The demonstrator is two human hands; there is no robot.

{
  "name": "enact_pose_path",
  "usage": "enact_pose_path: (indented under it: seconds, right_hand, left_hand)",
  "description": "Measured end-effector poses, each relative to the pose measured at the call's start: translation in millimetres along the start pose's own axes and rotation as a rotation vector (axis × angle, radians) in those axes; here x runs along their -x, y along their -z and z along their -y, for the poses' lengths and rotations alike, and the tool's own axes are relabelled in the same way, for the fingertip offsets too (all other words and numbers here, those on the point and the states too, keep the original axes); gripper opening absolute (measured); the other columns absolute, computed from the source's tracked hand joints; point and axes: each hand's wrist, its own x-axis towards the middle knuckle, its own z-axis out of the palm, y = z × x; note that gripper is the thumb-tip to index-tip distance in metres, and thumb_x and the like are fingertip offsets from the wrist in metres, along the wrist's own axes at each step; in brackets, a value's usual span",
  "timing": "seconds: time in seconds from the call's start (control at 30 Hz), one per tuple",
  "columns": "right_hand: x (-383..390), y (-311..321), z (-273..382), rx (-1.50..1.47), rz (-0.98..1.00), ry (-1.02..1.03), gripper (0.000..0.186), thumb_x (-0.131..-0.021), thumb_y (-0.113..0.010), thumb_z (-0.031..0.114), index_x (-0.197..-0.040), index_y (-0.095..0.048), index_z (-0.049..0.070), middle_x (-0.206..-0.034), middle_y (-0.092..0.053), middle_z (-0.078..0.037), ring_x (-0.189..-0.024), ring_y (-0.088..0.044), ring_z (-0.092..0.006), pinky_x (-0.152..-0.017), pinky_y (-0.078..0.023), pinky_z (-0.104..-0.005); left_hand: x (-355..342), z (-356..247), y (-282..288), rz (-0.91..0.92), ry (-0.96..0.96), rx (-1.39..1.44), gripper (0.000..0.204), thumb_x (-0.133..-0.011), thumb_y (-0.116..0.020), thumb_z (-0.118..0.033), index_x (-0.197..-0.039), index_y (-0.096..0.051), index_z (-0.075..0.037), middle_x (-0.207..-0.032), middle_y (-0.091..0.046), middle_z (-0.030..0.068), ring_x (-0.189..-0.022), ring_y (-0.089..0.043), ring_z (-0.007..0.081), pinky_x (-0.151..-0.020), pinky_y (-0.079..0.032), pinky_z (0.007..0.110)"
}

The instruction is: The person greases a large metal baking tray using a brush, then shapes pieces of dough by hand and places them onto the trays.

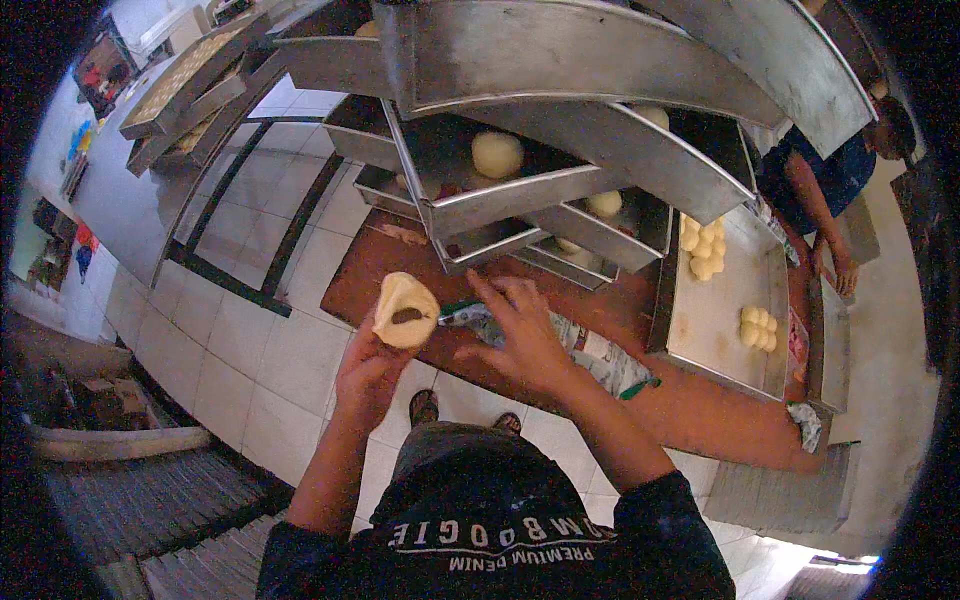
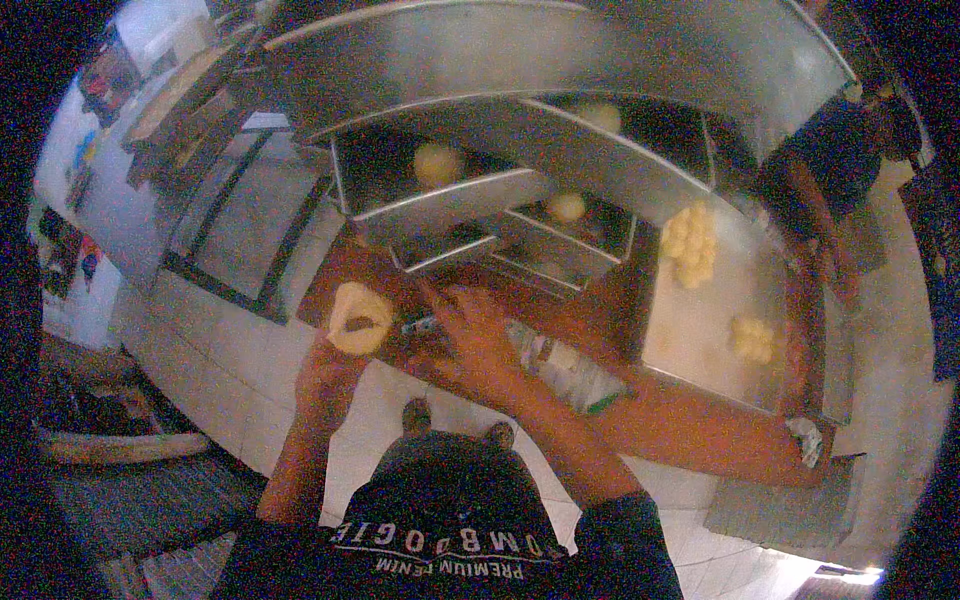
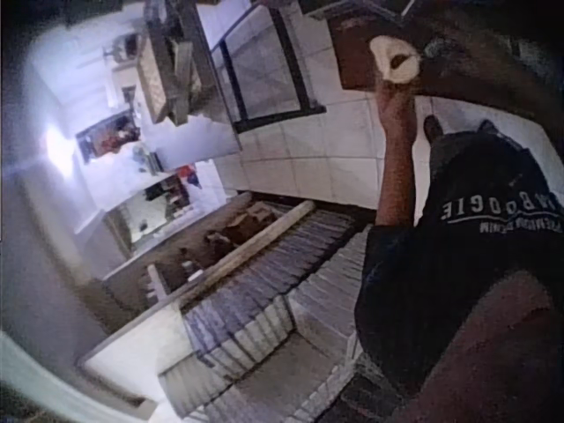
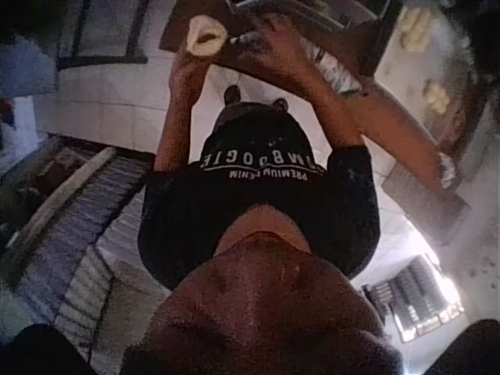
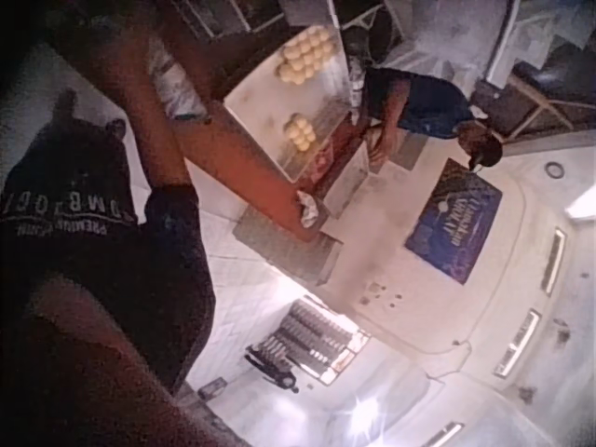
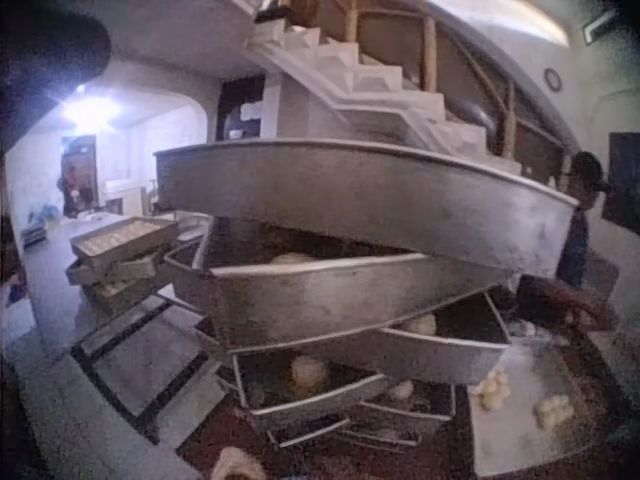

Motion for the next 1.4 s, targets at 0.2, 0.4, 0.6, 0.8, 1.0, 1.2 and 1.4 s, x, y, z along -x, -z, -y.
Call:
enact_pose_path:
  seconds: [0.2, 0.4, 0.6, 0.8, 1.0, 1.2, 1.4]
  right_hand:
    - [4, 27, 12, -0.402, -0.077, 0.159, 0.046, -0.068, -0.071, 0.026, -0.110, -0.060, 0.011, -0.095, -0.055, -0.007, -0.094, -0.047, -0.0239, -0.083, -0.038, -0.0365]
    - [20, 17, -4, -0.804, -0.131, -0.046, 0.027, -0.067, -0.071, 0.016, -0.094, -0.068, 0.012, -0.082, -0.057, -0.003, -0.083, -0.050, -0.0182, -0.077, -0.038, -0.0328]
    - [40, 29, 16, -0.012, -0.266, 0.348, 0.027, -0.067, -0.070, 0.015, -0.094, -0.066, 0.014, -0.092, -0.052, -0.002, -0.085, -0.046, -0.0190, -0.073, -0.036, -0.0317]
    - [39, 45, 16, -0.222, -0.234, 0.027, 0.020, -0.071, -0.068, 0.016, -0.091, -0.065, 0.011, -0.091, -0.049, -0.005, -0.086, -0.046, -0.0205, -0.076, -0.037, -0.0318]
    - [33, 30, 0, -0.743, -0.233, -0.300, 0.016, -0.074, -0.066, 0.014, -0.090, -0.064, 0.009, -0.091, -0.050, -0.007, -0.092, -0.047, -0.0223, -0.079, -0.038, -0.0313]
    - [35, 39, 17, -0.103, -0.261, 0.195, 0.023, -0.071, -0.069, 0.018, -0.092, -0.064, 0.011, -0.092, -0.052, -0.007, -0.093, -0.047, -0.0229, -0.082, -0.035, -0.0337]
    - [31, 33, -5, -0.625, -0.141, -0.092, 0.019, -0.071, -0.069, 0.018, -0.086, -0.062, 0.008, -0.096, -0.053, -0.007, -0.094, -0.047, -0.0230, -0.084, -0.034, -0.0339]
  left_hand:
    - [19, 2, -57, 0.102, -0.036, -0.438, 0.059, -0.085, -0.042, 0.001, -0.138, -0.016, -0.002, -0.134, -0.034, 0.0127, -0.124, -0.033, 0.0214, -0.101, -0.028, 0.033]
    - [2, 11, -72, 0.118, -0.122, -0.570, 0.040, -0.090, -0.044, -0.014, -0.127, -0.033, -0.002, -0.119, -0.047, 0.0136, -0.109, -0.047, 0.0190, -0.091, -0.038, 0.031]
    - [-19, 1, -94, -0.112, 0.219, 0.029, 0.026, -0.090, -0.047, -0.035, -0.092, -0.049, -0.009, -0.082, -0.054, 0.0021, -0.073, -0.053, 0.0132, -0.066, -0.044, 0.026]
    - [-12, 9, -90, 0.045, 0.125, -0.555, 0.033, -0.090, -0.047, -0.035, -0.103, -0.050, -0.005, -0.094, -0.056, 0.0068, -0.083, -0.053, 0.0128, -0.069, -0.043, 0.026]
    - [-13, 17, -90, 0.136, -0.056, -0.718, 0.041, -0.090, -0.043, -0.038, -0.111, -0.049, -0.003, -0.099, -0.054, 0.0091, -0.087, -0.052, 0.0154, -0.074, -0.043, 0.030]
    - [-19, 10, -74, 0.090, 0.131, -0.281, 0.044, -0.090, -0.042, -0.040, -0.111, -0.049, -0.003, -0.097, -0.056, 0.0085, -0.086, -0.053, 0.0164, -0.078, -0.041, 0.030]
    - [-11, 20, -80, 0.083, 0.170, -0.581, 0.047, -0.090, -0.041, -0.045, -0.105, -0.052, -0.002, -0.097, -0.056, 0.0074, -0.085, -0.053, 0.0156, -0.078, -0.041, 0.029]
